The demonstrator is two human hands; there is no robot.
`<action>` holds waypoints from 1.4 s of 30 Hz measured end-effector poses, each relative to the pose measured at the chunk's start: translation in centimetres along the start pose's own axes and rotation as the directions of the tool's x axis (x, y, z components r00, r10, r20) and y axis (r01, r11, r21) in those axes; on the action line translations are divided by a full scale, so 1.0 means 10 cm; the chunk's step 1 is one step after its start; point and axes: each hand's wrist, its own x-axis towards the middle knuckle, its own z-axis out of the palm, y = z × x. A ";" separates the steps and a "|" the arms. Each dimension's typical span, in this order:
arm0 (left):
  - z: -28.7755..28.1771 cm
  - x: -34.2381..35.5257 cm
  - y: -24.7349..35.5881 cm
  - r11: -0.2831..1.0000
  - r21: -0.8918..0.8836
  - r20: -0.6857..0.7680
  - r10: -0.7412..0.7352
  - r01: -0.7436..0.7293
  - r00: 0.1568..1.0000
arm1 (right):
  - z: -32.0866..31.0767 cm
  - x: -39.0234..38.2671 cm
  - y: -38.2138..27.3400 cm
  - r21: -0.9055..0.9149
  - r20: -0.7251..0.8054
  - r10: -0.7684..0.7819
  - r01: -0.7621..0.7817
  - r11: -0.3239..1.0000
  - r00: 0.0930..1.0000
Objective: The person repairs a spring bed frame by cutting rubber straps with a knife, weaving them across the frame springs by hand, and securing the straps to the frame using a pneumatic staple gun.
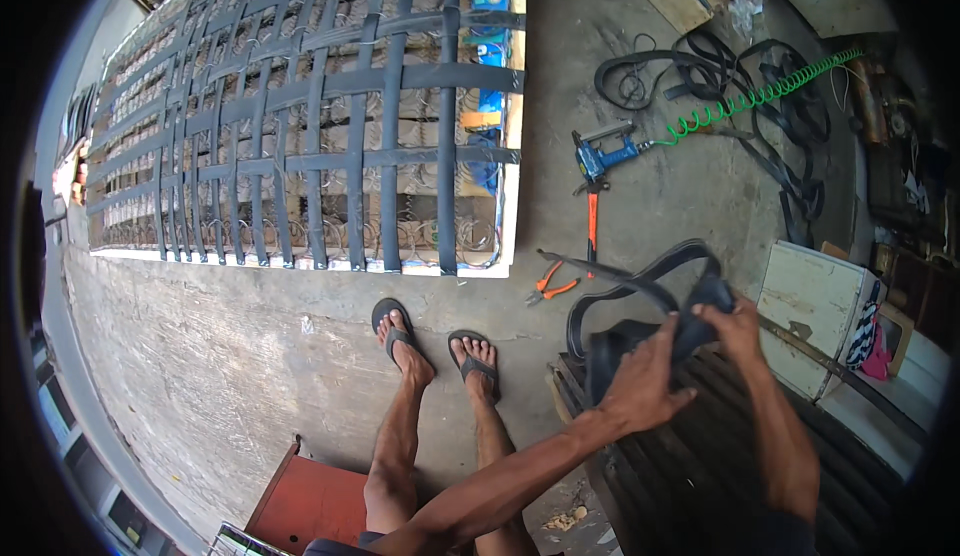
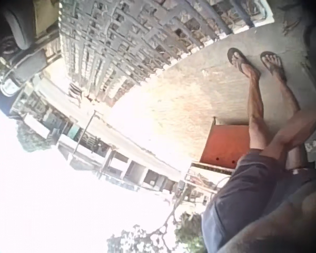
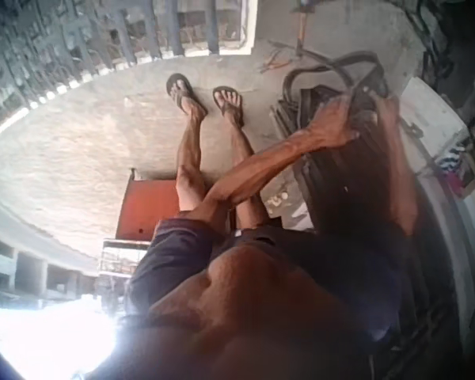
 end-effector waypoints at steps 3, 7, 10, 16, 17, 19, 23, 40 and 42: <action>-0.05 0.03 0.52 0.951 -0.022 0.050 0.310 -0.310 0.949 | -1.38 -0.01 -0.66 -0.197 -0.534 -0.071 -0.042 0.980 0.842; -0.82 -0.16 0.65 0.965 -0.252 0.212 0.131 -0.076 0.968 | -3.56 -0.43 -0.42 -0.605 -0.768 -0.384 -0.381 0.699 0.513; -1.58 -0.71 -0.45 0.975 0.135 0.147 -0.197 0.177 0.969 | -3.14 -0.83 -0.19 -0.886 -0.458 -0.561 -0.305 0.349 0.690; -4.23 -2.91 -1.27 0.274 0.284 -0.359 -0.858 0.919 0.367 | -0.52 -1.20 -0.80 -0.742 0.504 0.261 0.258 0.619 0.823; -4.54 -3.32 -1.16 0.214 0.122 -0.475 -0.845 0.969 0.247 | -0.08 -1.35 -0.88 -0.545 0.548 0.080 0.282 0.790 0.833; -4.96 -3.98 -0.95 0.193 -0.067 -0.671 -0.735 0.979 0.098 | 0.47 -1.61 -1.57 -0.496 0.634 -0.049 0.454 0.740 0.772; -5.09 -4.22 -0.59 0.241 -0.191 -0.779 -0.628 0.951 0.003 | 0.92 -1.32 -1.59 -0.119 0.559 0.015 0.063 0.991 0.829; -3.19 -0.16 0.96 0.865 -0.220 -0.622 -0.480 0.451 0.618 | -0.96 2.78 -4.28 -0.632 0.346 -0.049 0.271 0.726 0.937; -3.00 -0.24 1.07 0.871 -0.287 -0.637 -0.485 0.399 0.599 | -1.04 3.11 -4.26 -0.653 0.292 -0.030 0.222 0.724 0.956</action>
